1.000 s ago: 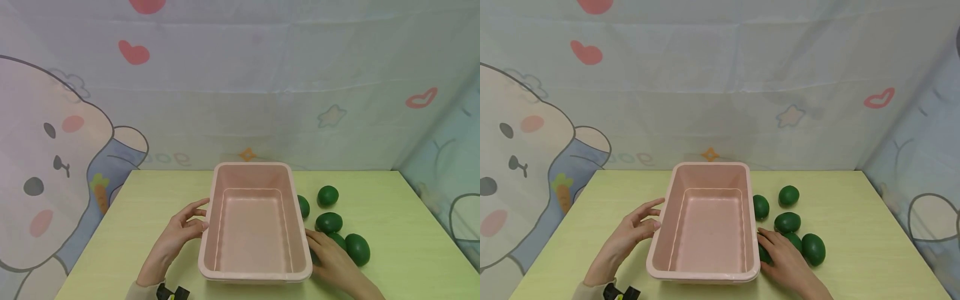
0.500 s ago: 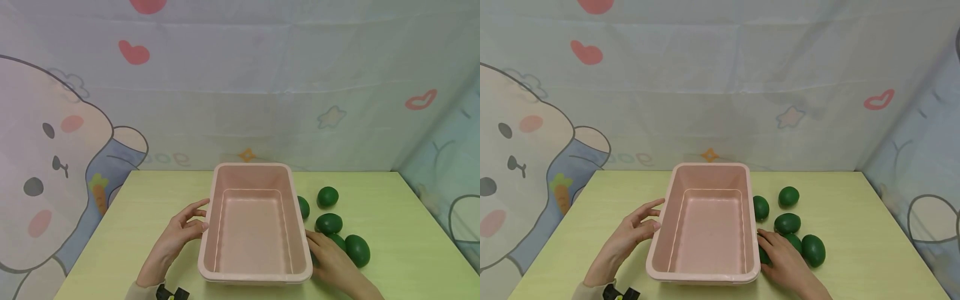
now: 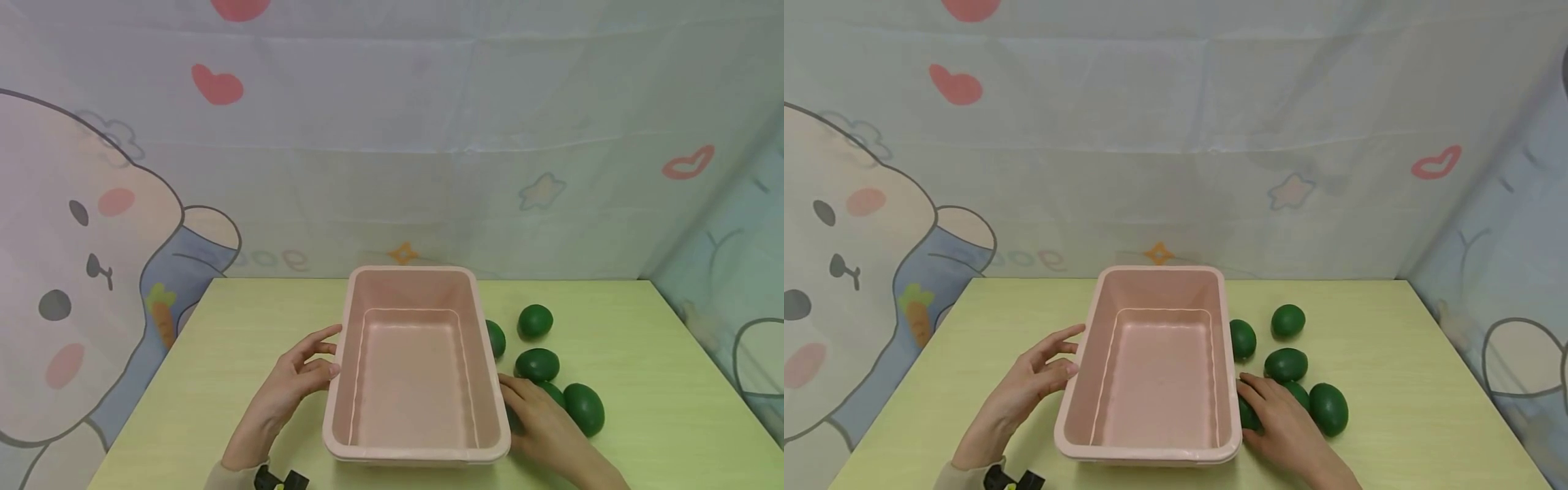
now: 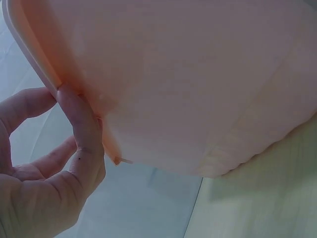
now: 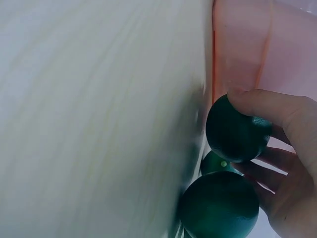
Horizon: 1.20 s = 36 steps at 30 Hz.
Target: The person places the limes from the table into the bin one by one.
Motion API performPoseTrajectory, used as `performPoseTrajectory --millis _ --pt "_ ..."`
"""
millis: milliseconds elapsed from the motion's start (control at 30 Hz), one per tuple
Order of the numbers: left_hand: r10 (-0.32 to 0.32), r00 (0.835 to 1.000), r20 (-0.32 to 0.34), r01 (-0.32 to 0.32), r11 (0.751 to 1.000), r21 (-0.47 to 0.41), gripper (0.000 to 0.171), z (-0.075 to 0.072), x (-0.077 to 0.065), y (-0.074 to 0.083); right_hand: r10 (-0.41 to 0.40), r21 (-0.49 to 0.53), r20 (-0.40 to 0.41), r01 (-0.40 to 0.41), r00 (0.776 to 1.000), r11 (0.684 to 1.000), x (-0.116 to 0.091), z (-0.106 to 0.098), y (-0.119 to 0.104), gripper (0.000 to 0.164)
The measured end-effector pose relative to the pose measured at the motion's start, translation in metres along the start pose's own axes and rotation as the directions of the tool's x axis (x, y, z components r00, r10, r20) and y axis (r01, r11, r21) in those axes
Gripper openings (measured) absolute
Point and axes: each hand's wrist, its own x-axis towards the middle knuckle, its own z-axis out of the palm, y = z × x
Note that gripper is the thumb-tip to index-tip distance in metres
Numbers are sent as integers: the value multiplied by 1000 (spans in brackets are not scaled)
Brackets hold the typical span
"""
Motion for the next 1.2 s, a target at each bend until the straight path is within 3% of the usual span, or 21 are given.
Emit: performPoseTrajectory --millis 667,1200 --pt "3 1000 -8 -3 1000 1 61 0 -3 2 -10 -7 -74 10 997 1000 3 -19 -4 76" --pt "-4 1000 -10 4 1000 11 61 1 -1 1 74 28 -26 -73 997 997 5 -43 4 75"
